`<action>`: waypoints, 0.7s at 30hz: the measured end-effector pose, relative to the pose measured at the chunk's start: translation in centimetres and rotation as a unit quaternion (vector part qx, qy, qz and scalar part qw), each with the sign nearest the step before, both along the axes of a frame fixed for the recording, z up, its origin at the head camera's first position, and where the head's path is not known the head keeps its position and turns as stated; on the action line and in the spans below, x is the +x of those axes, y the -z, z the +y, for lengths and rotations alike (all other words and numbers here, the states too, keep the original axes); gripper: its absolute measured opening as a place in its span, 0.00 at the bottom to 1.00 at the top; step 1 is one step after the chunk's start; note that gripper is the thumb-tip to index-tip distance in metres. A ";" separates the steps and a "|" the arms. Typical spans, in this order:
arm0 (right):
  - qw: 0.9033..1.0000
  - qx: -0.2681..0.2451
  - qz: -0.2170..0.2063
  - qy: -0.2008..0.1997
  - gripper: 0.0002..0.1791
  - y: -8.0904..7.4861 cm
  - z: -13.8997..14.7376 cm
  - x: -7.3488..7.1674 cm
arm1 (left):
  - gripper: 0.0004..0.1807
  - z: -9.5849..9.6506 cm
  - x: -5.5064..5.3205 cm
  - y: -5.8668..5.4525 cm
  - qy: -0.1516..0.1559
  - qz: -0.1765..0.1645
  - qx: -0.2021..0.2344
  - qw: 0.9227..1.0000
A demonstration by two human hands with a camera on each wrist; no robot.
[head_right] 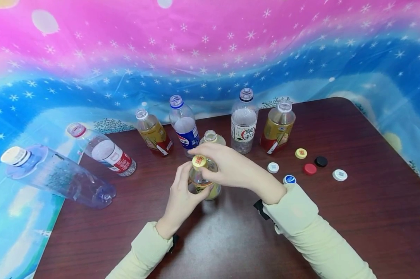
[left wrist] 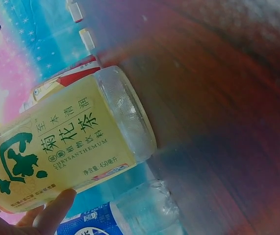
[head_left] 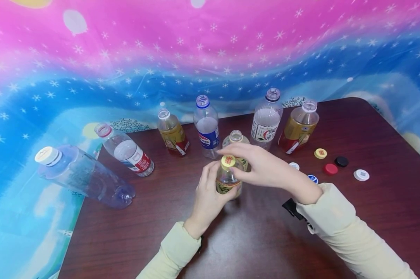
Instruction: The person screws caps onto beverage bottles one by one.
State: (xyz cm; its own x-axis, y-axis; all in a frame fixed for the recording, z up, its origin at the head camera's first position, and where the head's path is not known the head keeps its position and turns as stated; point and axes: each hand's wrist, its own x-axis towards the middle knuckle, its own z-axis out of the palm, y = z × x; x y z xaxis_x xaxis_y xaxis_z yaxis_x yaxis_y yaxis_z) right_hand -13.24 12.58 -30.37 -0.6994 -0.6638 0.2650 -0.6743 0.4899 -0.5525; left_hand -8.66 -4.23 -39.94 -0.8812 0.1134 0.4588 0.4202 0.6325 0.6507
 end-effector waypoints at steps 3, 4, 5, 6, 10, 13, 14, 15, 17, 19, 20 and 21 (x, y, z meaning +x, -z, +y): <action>1.000 0.005 0.008 -0.011 0.21 -0.2 0.1 -0.1 | 0.38 0.0 0.0 0.0 0.000 0.006 0.000 1.000; 1.000 0.008 0.010 -0.009 0.20 -0.2 0.1 -0.1 | 0.38 0.0 0.0 0.0 0.001 0.008 0.000 1.000; 1.000 0.011 0.011 -0.004 0.19 -0.3 0.1 -0.1 | 0.38 0.0 0.0 0.0 0.000 0.009 0.000 1.000; 1.000 0.012 0.011 0.001 0.19 -0.3 0.1 -0.1 | 0.38 0.0 0.0 0.0 0.000 0.010 0.000 1.000; 0.999 0.017 0.011 0.032 0.16 -0.4 -0.1 -0.1 | 0.38 0.0 0.0 0.0 -0.001 0.009 0.000 1.000; 0.998 0.016 0.010 0.052 0.14 -0.2 -0.2 -0.1 | 0.39 0.1 0.0 0.0 -0.003 0.003 -0.002 1.000; 0.998 0.016 0.009 0.057 0.14 -0.2 -0.3 -0.1 | 0.39 0.1 0.0 -0.1 -0.003 0.002 -0.002 1.000; 0.998 0.015 0.007 0.059 0.14 -0.1 -0.3 -0.1 | 0.39 0.1 0.0 -0.1 -0.003 0.000 -0.003 1.000; 0.998 0.013 0.001 0.057 0.16 -0.1 -0.4 -0.1 | 0.39 0.0 0.0 -0.1 -0.002 -0.002 -0.003 1.000; 0.999 0.010 -0.005 0.045 0.18 0.0 -0.3 -0.2 | 0.39 0.0 0.0 -0.1 0.000 -0.005 -0.002 1.000; 0.999 0.010 -0.005 0.036 0.19 0.0 -0.3 -0.2 | 0.39 0.0 0.0 -0.1 0.001 -0.006 -0.001 1.000; 1.000 0.009 -0.005 0.026 0.20 0.0 -0.2 -0.2 | 0.39 0.0 0.0 -0.1 0.002 -0.007 0.000 1.000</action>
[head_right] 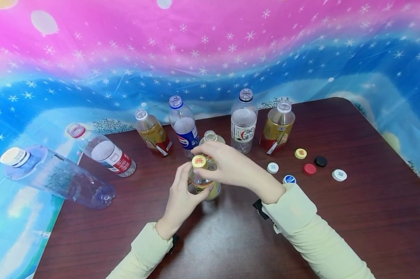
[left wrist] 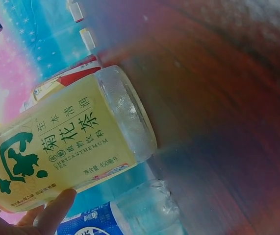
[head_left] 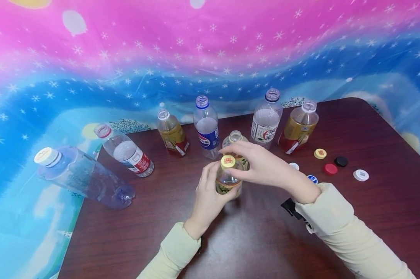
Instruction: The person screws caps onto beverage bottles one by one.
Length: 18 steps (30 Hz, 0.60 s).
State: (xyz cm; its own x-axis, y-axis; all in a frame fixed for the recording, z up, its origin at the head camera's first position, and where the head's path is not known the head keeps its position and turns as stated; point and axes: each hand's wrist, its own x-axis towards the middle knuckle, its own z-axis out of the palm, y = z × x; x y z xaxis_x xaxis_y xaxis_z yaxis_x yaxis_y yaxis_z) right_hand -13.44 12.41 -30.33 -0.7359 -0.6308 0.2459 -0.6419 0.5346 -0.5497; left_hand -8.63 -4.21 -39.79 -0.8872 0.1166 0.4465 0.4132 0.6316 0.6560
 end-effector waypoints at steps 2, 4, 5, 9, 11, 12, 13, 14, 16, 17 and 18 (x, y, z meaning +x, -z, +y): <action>1.000 0.002 0.004 -0.017 0.20 0.0 0.2 0.0 | 0.38 0.0 0.0 0.0 0.000 0.002 0.000 1.000; 0.999 0.005 0.014 -0.030 0.19 -0.1 0.3 0.0 | 0.38 0.0 0.0 0.0 0.000 0.006 -0.001 1.000; 0.999 0.006 0.019 -0.034 0.18 -0.1 0.4 -0.1 | 0.38 0.0 0.0 0.0 -0.001 0.010 -0.002 1.000; 0.999 0.012 0.030 -0.034 0.15 -0.1 0.3 -0.1 | 0.38 0.1 -0.1 0.1 -0.003 0.019 -0.003 1.000; 0.999 0.015 0.032 -0.024 0.14 -0.1 0.3 -0.1 | 0.38 0.1 -0.1 0.1 -0.003 0.020 -0.001 1.000; 0.999 0.017 0.032 -0.019 0.14 -0.1 0.2 -0.1 | 0.38 0.1 -0.1 0.1 -0.003 0.020 -0.001 1.000; 0.999 0.019 0.031 -0.012 0.14 -0.1 0.2 0.0 | 0.38 0.1 -0.1 0.1 -0.003 0.021 0.000 1.000; 0.999 0.020 0.029 -0.005 0.13 -0.1 0.1 0.0 | 0.38 0.1 -0.1 0.1 -0.003 0.021 -0.001 1.000; 0.999 0.022 0.025 0.008 0.12 0.0 0.1 0.0 | 0.39 0.1 0.0 0.0 -0.003 0.023 0.000 1.000; 0.999 0.022 0.022 0.014 0.12 0.0 0.0 0.0 | 0.39 0.1 0.0 0.0 -0.004 0.023 0.000 1.000; 0.999 0.022 0.019 0.018 0.12 0.0 0.0 0.1 | 0.39 0.1 0.0 0.0 -0.004 0.022 0.000 1.000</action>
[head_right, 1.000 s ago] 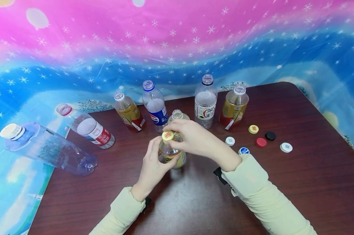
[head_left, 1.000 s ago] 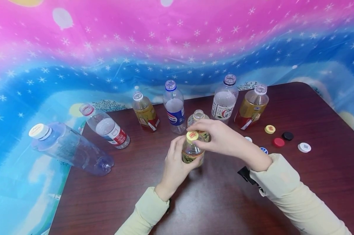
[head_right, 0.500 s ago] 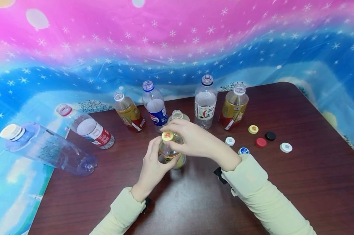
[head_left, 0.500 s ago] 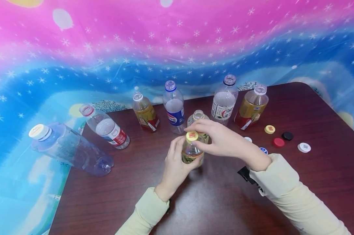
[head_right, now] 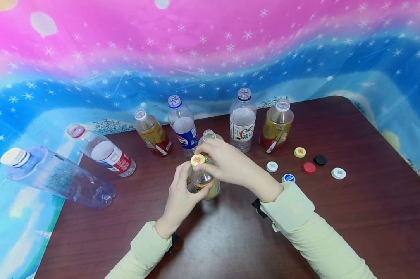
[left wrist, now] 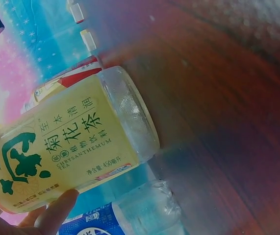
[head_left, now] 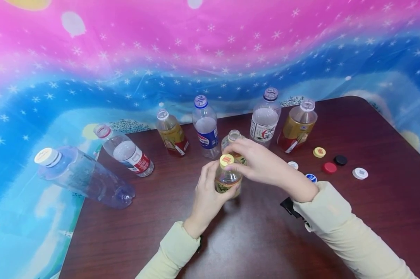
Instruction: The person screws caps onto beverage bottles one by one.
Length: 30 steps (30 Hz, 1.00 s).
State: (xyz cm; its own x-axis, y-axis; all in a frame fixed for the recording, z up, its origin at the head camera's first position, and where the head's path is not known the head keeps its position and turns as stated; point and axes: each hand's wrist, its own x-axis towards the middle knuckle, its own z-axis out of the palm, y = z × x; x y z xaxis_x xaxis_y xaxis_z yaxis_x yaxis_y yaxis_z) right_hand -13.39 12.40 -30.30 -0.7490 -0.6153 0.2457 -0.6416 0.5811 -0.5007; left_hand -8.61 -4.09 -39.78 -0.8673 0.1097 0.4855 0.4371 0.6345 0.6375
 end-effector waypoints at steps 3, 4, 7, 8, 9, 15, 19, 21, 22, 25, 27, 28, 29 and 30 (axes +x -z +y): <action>1.000 -0.001 -0.005 0.006 0.13 -0.1 -0.1 0.0 | 0.39 0.0 0.0 0.0 0.000 -0.003 0.002 1.000; 1.000 -0.002 -0.007 0.005 0.14 -0.1 -0.1 0.0 | 0.39 -0.1 0.0 0.0 0.001 -0.005 0.002 1.000; 1.000 -0.007 -0.009 -0.012 0.19 0.0 0.0 0.0 | 0.39 -0.1 0.0 0.0 0.003 -0.010 0.001 1.000; 1.000 -0.010 -0.009 -0.019 0.20 0.0 0.1 0.0 | 0.39 -0.1 0.0 0.0 0.004 -0.011 0.000 1.000; 1.000 -0.012 -0.008 -0.027 0.22 0.1 0.1 0.0 | 0.39 -0.1 0.0 0.0 0.005 -0.011 -0.001 1.000; 0.998 -0.018 0.015 -0.057 0.17 0.3 0.3 -0.1 | 0.38 -0.1 0.0 0.0 0.004 -0.009 -0.006 1.000; 0.998 -0.019 0.018 -0.059 0.15 0.3 0.2 -0.2 | 0.38 -0.1 0.0 -0.1 -0.002 -0.006 -0.015 1.000; 0.998 -0.017 0.016 -0.057 0.15 0.2 0.2 -0.2 | 0.38 -0.1 0.0 -0.1 -0.006 -0.003 -0.019 1.000; 0.998 -0.016 0.014 -0.055 0.16 0.2 0.2 -0.2 | 0.38 -0.1 0.0 -0.1 -0.007 -0.003 -0.021 1.000; 0.999 -0.013 0.010 -0.051 0.16 0.2 0.1 -0.1 | 0.38 -0.1 0.0 -0.1 -0.011 -0.004 -0.024 1.000; 0.999 -0.012 0.012 -0.049 0.16 0.2 0.0 -0.1 | 0.38 -0.1 0.0 -0.2 -0.012 -0.006 -0.023 1.000; 0.999 -0.012 0.013 -0.048 0.16 0.2 0.0 -0.1 | 0.37 -0.1 0.0 -0.1 -0.012 -0.008 -0.022 1.000; 0.999 -0.012 0.015 -0.048 0.16 0.2 0.0 -0.1 | 0.37 -0.1 0.0 -0.1 -0.013 -0.009 -0.022 1.000; 0.999 -0.012 0.017 -0.048 0.16 0.2 0.0 -0.1 | 0.37 -0.1 0.0 -0.1 -0.013 -0.011 -0.020 1.000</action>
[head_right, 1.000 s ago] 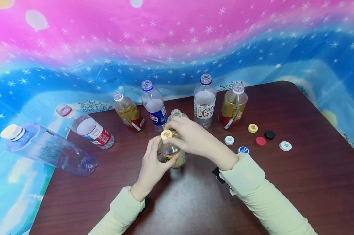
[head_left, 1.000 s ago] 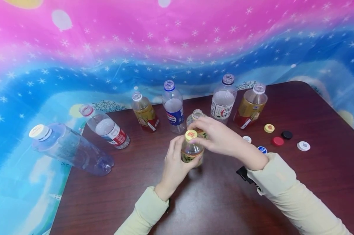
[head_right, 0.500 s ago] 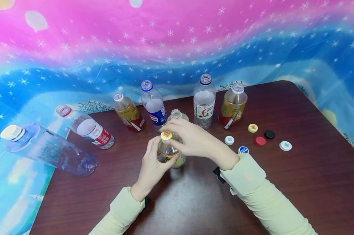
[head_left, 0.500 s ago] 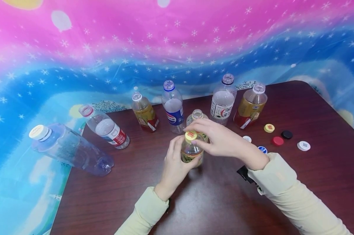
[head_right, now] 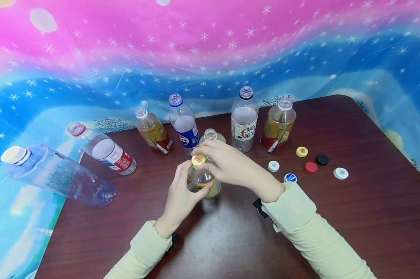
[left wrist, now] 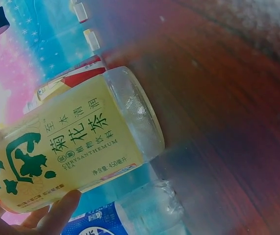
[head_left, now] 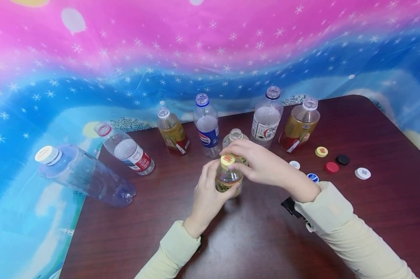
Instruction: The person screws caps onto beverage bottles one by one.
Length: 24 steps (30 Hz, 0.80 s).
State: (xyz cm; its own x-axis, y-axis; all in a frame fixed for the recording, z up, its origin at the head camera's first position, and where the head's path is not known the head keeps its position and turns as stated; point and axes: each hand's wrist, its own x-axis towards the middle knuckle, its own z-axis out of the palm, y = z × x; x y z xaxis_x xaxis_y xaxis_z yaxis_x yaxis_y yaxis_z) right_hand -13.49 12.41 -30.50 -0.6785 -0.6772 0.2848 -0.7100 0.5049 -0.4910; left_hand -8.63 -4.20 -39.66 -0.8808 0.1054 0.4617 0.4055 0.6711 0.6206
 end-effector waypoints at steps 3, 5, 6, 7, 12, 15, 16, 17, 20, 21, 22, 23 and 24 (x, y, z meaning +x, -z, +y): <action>1.000 -0.001 0.003 0.000 0.16 0.0 0.0 0.0 | 0.37 0.0 0.0 0.0 0.000 -0.002 0.000 1.000; 1.000 -0.001 0.003 0.000 0.16 0.0 0.0 0.0 | 0.37 0.0 0.0 -0.1 0.000 -0.003 0.000 1.000; 1.000 -0.001 0.002 0.001 0.16 0.0 0.0 0.0 | 0.37 0.0 0.0 -0.1 0.000 -0.005 0.000 1.000; 1.000 -0.001 0.002 0.002 0.16 0.0 0.0 0.0 | 0.37 0.0 0.0 -0.1 0.000 -0.006 -0.001 1.000; 1.000 -0.001 0.000 0.004 0.16 0.0 0.0 0.1 | 0.37 0.0 0.1 -0.3 0.000 -0.010 0.001 1.000; 1.000 -0.001 0.001 0.004 0.16 -0.1 0.0 0.1 | 0.37 0.0 0.1 -0.3 0.000 -0.008 0.000 1.000; 1.000 -0.001 0.002 0.005 0.16 -0.1 0.0 0.1 | 0.37 0.0 0.1 -0.3 0.000 -0.007 0.000 1.000; 1.000 -0.001 0.001 0.005 0.17 -0.1 0.0 0.1 | 0.37 0.0 0.1 -0.2 0.000 -0.006 0.000 1.000; 1.000 -0.003 0.000 0.005 0.17 -0.1 0.1 0.1 | 0.37 0.0 0.1 -0.2 0.001 -0.004 0.000 1.000; 1.000 -0.003 -0.001 0.005 0.17 -0.2 0.1 0.1 | 0.37 0.0 0.1 -0.1 0.002 -0.002 0.000 1.000; 1.000 -0.004 -0.002 0.006 0.16 -0.2 0.1 0.1 | 0.37 0.0 0.1 -0.1 0.002 -0.001 0.000 1.000; 1.000 -0.004 -0.003 0.006 0.16 -0.2 0.1 0.1 | 0.37 0.0 0.1 -0.1 0.003 0.000 0.000 1.000; 1.000 -0.005 -0.003 0.007 0.16 -0.2 0.1 0.1 | 0.37 0.0 0.1 -0.1 0.003 0.001 0.000 1.000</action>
